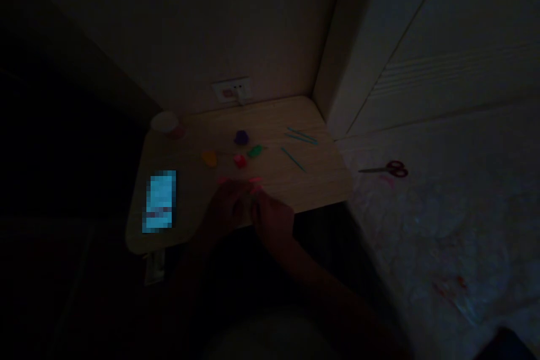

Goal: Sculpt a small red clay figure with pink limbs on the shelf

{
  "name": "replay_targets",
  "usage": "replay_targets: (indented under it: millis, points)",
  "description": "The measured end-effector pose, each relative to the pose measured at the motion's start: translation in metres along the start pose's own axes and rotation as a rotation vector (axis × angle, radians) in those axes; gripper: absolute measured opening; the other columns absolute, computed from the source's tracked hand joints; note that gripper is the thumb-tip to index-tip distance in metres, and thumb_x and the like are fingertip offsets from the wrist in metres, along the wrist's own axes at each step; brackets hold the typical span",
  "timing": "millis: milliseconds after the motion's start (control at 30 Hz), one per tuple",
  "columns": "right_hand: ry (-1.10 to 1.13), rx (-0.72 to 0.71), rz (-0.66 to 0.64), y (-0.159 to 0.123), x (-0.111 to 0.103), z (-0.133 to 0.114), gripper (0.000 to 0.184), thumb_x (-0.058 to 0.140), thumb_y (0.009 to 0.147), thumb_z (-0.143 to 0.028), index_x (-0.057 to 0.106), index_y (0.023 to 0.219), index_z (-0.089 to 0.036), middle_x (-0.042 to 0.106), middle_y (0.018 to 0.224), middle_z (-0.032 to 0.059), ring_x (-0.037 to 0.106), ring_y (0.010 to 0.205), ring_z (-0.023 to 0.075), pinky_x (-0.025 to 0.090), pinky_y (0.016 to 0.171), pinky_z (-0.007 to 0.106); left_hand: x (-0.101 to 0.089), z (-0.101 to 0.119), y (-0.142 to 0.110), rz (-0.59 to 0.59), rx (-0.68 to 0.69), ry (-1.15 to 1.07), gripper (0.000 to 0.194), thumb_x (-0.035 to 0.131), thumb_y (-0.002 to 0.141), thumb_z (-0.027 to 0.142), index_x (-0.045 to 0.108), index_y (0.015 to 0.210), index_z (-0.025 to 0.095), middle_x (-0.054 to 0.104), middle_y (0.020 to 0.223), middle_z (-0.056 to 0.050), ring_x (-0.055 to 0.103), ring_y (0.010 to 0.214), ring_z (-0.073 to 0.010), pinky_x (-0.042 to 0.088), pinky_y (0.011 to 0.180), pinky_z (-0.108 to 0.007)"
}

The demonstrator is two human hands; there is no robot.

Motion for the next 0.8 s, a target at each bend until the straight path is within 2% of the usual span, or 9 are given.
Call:
replay_targets:
  millis: [500, 633, 800]
  points:
    - [0.004, -0.043, 0.018, 0.007, 0.003, 0.004, 0.017, 0.053, 0.101, -0.026, 0.068, 0.098, -0.018, 0.076, 0.084, 0.0074, 0.067, 0.071, 0.0181, 0.032, 0.059, 0.026, -0.003, 0.004, 0.004, 0.008, -0.024, -0.029, 0.044, 0.052, 0.084, 0.005, 0.061, 0.125, 0.020, 0.069, 0.123, -0.010, 0.062, 0.116, -0.0271, 0.050, 0.106, -0.049]
    - [0.057, -0.160, -0.032, 0.008, -0.001, 0.009, 0.015, 0.055, 0.100, -0.026, 0.068, 0.099, -0.018, 0.075, 0.086, 0.0072, 0.067, 0.075, 0.0188, 0.038, 0.065, 0.026, -0.002, 0.004, 0.003, -0.004, -0.025, -0.018, 0.040, 0.054, 0.088, 0.011, 0.059, 0.126, 0.020, 0.067, 0.125, -0.011, 0.060, 0.118, -0.0283, 0.049, 0.108, -0.050]
    - [0.182, -0.328, -0.035, 0.009, -0.015, 0.030, 0.017, 0.057, 0.101, -0.025, 0.071, 0.098, -0.018, 0.076, 0.096, 0.0087, 0.067, 0.093, 0.0234, 0.047, 0.083, 0.031, -0.002, 0.005, 0.003, -0.023, -0.040, -0.046, 0.047, 0.059, 0.084, 0.009, 0.055, 0.130, 0.021, 0.063, 0.128, -0.011, 0.057, 0.122, -0.0285, 0.048, 0.110, -0.049]
Point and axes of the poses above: each hand's wrist, its own y-axis towards the middle knuckle, its own x-axis out of the palm, z = x × y, the point moved 3 cm from there along y, towards the middle knuckle
